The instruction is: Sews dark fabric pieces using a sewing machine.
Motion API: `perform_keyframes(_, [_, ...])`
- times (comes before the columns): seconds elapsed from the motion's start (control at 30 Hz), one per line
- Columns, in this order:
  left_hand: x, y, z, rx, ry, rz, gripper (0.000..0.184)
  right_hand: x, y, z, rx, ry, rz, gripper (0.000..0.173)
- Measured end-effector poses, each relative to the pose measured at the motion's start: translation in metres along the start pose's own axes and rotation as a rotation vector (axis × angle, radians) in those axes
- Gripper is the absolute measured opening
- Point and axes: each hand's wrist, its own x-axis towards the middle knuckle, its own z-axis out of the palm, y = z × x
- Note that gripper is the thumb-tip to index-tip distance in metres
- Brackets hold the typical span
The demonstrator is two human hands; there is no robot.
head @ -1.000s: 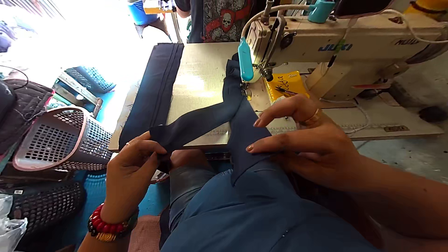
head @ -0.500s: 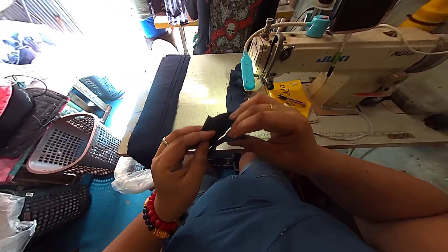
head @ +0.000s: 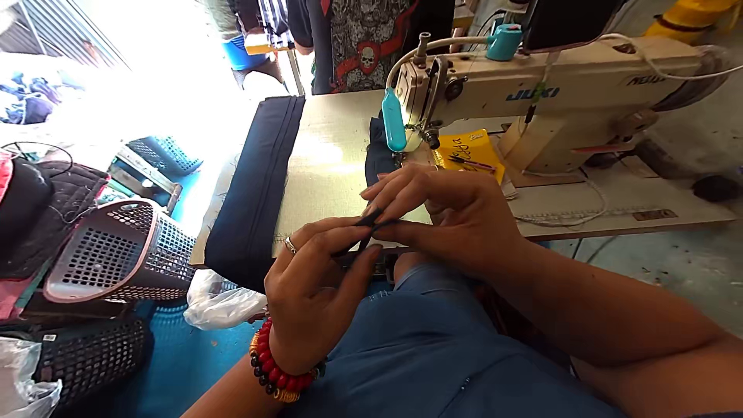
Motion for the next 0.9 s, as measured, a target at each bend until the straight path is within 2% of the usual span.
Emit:
perform_keyframes(0.1, [0.000, -0.001, 0.002, 0.060, 0.015, 0.051, 0.008, -0.002, 0.001, -0.001, 0.059, 0.008, 0.014, 0.011])
perform_keyframes(0.27, [0.000, 0.001, 0.005, 0.059, 0.010, 0.077, 0.006, -0.008, -0.005, -0.006, 0.110, 0.022, 0.053, 0.009])
perform_keyframes(0.43, [0.000, 0.001, 0.006, 0.090, -0.004, 0.105, 0.007, -0.012, -0.008, -0.007, 0.128, 0.059, 0.050, 0.011])
perform_keyframes(0.6, [0.000, 0.001, 0.005, 0.222, -0.035, 0.248, 0.013, -0.013, -0.012, -0.010, 0.104, 0.075, 0.055, 0.022])
perform_keyframes(0.7, [-0.001, 0.002, 0.004, 0.300, -0.049, 0.345, 0.014, -0.015, -0.024, -0.018, -0.153, -0.015, 0.040, 0.033])
perform_keyframes(0.8, [-0.005, 0.003, 0.000, 0.347, -0.157, 0.438, 0.011, -0.027, -0.041, -0.026, -0.517, -0.118, -0.062, 0.010])
perform_keyframes(0.9, [-0.011, 0.009, -0.003, 0.325, -0.321, 0.539, 0.009, -0.057, -0.053, -0.026, -0.631, -0.176, -0.104, 0.012])
